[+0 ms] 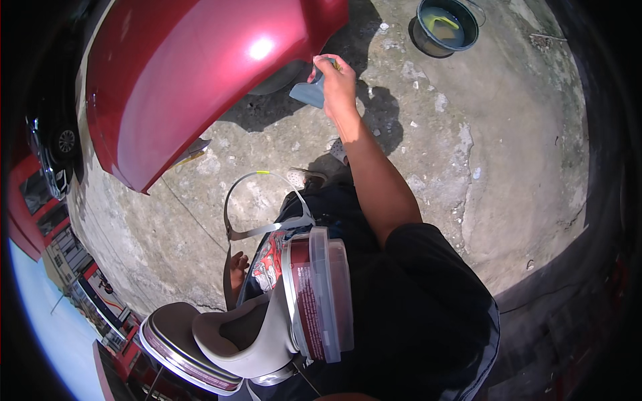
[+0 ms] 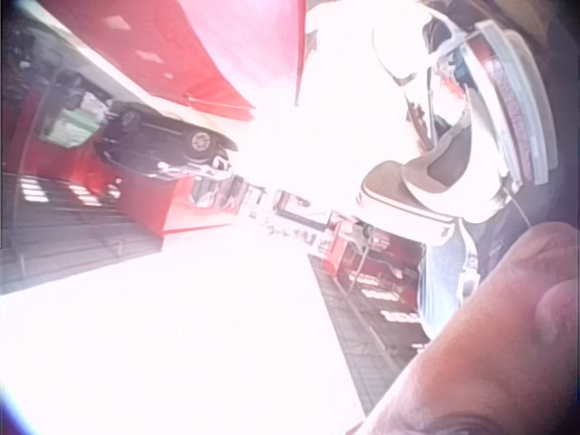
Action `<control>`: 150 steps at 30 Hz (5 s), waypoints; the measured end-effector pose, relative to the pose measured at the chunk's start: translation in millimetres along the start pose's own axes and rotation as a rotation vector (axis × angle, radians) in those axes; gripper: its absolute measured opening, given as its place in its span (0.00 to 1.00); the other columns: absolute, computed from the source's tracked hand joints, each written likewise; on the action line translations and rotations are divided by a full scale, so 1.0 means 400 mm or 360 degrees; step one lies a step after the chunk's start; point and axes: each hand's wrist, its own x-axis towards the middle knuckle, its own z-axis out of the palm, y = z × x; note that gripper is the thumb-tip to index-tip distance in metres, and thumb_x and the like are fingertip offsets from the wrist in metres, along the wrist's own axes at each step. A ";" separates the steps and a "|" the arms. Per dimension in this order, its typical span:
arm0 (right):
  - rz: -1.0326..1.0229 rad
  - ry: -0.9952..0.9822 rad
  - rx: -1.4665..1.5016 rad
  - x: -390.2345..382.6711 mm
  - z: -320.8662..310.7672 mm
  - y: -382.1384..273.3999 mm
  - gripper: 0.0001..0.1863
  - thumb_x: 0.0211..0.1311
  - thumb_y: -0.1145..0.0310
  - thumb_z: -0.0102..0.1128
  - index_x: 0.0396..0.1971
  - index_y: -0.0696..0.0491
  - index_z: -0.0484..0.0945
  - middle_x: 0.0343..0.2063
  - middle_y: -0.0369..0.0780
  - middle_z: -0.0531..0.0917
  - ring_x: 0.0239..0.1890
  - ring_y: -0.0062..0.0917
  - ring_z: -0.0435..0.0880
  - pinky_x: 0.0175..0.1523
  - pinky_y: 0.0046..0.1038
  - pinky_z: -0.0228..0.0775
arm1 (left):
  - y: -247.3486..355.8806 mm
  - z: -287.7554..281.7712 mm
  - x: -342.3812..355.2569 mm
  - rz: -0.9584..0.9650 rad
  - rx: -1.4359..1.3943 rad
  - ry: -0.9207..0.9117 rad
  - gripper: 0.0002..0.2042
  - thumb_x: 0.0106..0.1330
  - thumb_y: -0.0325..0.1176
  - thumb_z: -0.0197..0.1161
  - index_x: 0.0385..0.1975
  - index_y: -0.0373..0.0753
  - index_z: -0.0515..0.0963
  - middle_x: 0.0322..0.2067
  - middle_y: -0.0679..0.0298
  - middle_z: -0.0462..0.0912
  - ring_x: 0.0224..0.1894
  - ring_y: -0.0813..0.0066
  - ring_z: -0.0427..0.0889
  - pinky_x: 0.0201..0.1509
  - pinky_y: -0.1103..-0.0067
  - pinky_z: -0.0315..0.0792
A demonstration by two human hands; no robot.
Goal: The person sands the surface of a red car bumper with a sanding block, repeatedly dipping the block into a bucket of water. The person occasionally pauses to wipe the surface with a hand.
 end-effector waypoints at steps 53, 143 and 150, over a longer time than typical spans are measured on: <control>-0.0021 0.0121 -0.0107 0.089 0.007 -0.059 0.07 0.57 0.72 0.63 0.30 0.59 0.76 0.20 0.36 0.77 0.19 0.19 0.75 0.25 0.25 0.69 | -0.070 -0.040 0.045 0.0044 0.0098 -0.0002 0.30 0.67 0.51 0.59 0.61 0.34 0.66 0.46 0.54 0.78 0.45 0.66 0.79 0.45 0.70 0.74; -0.0386 0.0173 -0.0720 0.022 0.003 -0.007 0.13 0.51 0.66 0.70 0.27 0.59 0.78 0.18 0.36 0.79 0.22 0.17 0.75 0.29 0.25 0.68 | -0.087 -0.034 0.032 0.0114 0.0151 0.0028 0.25 0.66 0.42 0.62 0.56 0.30 0.72 0.41 0.54 0.83 0.41 0.67 0.83 0.44 0.74 0.75; -0.0282 0.0179 -0.0475 0.032 -0.034 0.003 0.11 0.53 0.67 0.70 0.27 0.59 0.79 0.19 0.33 0.79 0.21 0.14 0.73 0.27 0.23 0.66 | -0.079 -0.037 0.033 0.0122 0.0158 0.0027 0.25 0.66 0.42 0.62 0.56 0.30 0.72 0.41 0.54 0.83 0.41 0.67 0.83 0.44 0.74 0.75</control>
